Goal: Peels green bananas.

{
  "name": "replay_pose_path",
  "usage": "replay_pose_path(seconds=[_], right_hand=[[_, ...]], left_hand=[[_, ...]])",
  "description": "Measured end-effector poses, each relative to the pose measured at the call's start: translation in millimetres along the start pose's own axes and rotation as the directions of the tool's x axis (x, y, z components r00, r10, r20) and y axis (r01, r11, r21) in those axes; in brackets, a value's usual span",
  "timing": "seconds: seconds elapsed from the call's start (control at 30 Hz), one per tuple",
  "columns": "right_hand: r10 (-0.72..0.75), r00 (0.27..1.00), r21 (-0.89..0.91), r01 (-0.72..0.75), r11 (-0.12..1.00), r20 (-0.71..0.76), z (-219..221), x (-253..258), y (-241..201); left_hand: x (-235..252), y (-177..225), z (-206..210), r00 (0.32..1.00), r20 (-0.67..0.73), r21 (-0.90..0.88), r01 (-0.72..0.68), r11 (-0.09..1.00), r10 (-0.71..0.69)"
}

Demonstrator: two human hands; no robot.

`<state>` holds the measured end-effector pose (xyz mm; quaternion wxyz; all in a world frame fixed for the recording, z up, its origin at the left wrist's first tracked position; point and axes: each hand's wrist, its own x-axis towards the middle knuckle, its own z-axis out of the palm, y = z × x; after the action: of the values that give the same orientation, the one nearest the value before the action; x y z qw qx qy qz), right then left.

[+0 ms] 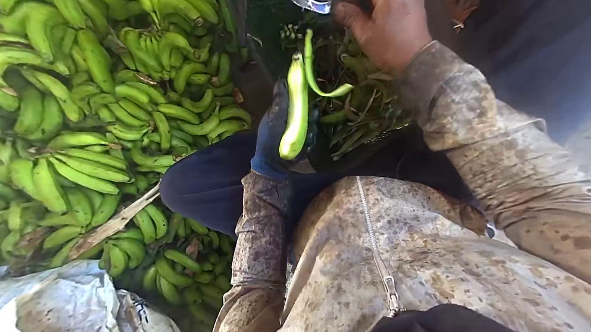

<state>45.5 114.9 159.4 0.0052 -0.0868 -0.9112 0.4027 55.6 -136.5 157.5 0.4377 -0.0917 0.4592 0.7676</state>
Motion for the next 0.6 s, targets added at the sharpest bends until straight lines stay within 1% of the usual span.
replay_pose_path(seconds=[0.03,0.07,0.1,0.13,0.17,0.2,0.23,0.27,0.3,0.33,0.37,0.4,0.43,0.47,0.5,0.53,0.57,0.6], right_hand=[[-0.011,1.000,0.004,0.011,1.000,-0.002,-4,1,1],[-0.059,0.998,0.029,0.059,0.998,0.021,-4,-1,1],[-0.125,0.990,0.091,0.119,0.989,0.058,3,-10,1],[-0.196,0.976,0.175,0.177,0.969,0.099,11,-20,-2],[-0.271,0.952,0.262,0.229,0.938,0.141,16,-27,-6],[-0.341,0.918,0.341,0.261,0.903,0.201,23,-35,-10],[-0.397,0.880,0.404,0.274,0.873,0.262,29,-46,-15],[-0.424,0.850,0.420,0.278,0.864,0.311,33,-51,-19],[-0.417,0.838,0.393,0.272,0.878,0.352,33,-46,-21],[-0.370,0.852,0.345,0.244,0.907,0.370,31,-37,-22],[-0.300,0.886,0.280,0.206,0.938,0.354,28,-27,-19],[-0.233,0.925,0.207,0.175,0.962,0.299,24,-16,-13],[-0.171,0.959,0.132,0.144,0.981,0.226,18,-5,-7],[-0.121,0.981,0.082,0.110,0.991,0.154,13,1,-3],[-0.078,0.993,0.069,0.072,0.995,0.083,10,4,-1],[-0.053,0.998,0.086,0.050,0.995,0.034,7,6,1],[-0.058,0.998,0.105,0.056,0.993,0.018,6,5,3],[-0.100,0.995,0.128,0.096,0.987,0.017,9,-2,4]], left_hand=[[2,-3,-9,0.994,0.111,-0.071,0.006,0.997,0.002],[5,-5,-15,0.988,0.144,-0.102,-0.035,0.994,0.049],[5,-6,-17,0.989,0.076,-0.068,-0.119,0.991,0.124],[8,-3,-14,0.969,-0.092,0.056,-0.226,0.973,0.230],[16,3,-11,0.888,-0.276,0.226,-0.311,0.923,0.367],[22,7,-9,0.762,-0.399,0.375,-0.372,0.849,0.510],[26,9,-9,0.670,-0.419,0.460,-0.426,0.779,0.613],[29,14,-9,0.629,-0.393,0.490,-0.474,0.732,0.670],[31,20,-8,0.651,-0.349,0.475,-0.497,0.726,0.674],[26,23,-3,0.728,-0.302,0.435,-0.469,0.768,0.616],[17,22,2,0.828,-0.243,0.377,-0.400,0.835,0.506],[10,20,2,0.924,-0.155,0.263,-0.302,0.916,0.349],[5,20,-2,0.986,-0.015,0.133,-0.165,0.977,0.169],[1,18,-12,0.988,0.150,0.032,-0.022,0.999,0.017],[-1,17,-21,0.962,0.262,-0.032,0.091,0.995,-0.079],[0,16,-25,0.948,0.301,-0.067,0.129,0.989,-0.104],[0,13,-27,0.954,0.292,-0.083,0.089,0.993,-0.061],[1,11,-24,0.977,0.210,-0.078,-0.013,0.997,0.030]])
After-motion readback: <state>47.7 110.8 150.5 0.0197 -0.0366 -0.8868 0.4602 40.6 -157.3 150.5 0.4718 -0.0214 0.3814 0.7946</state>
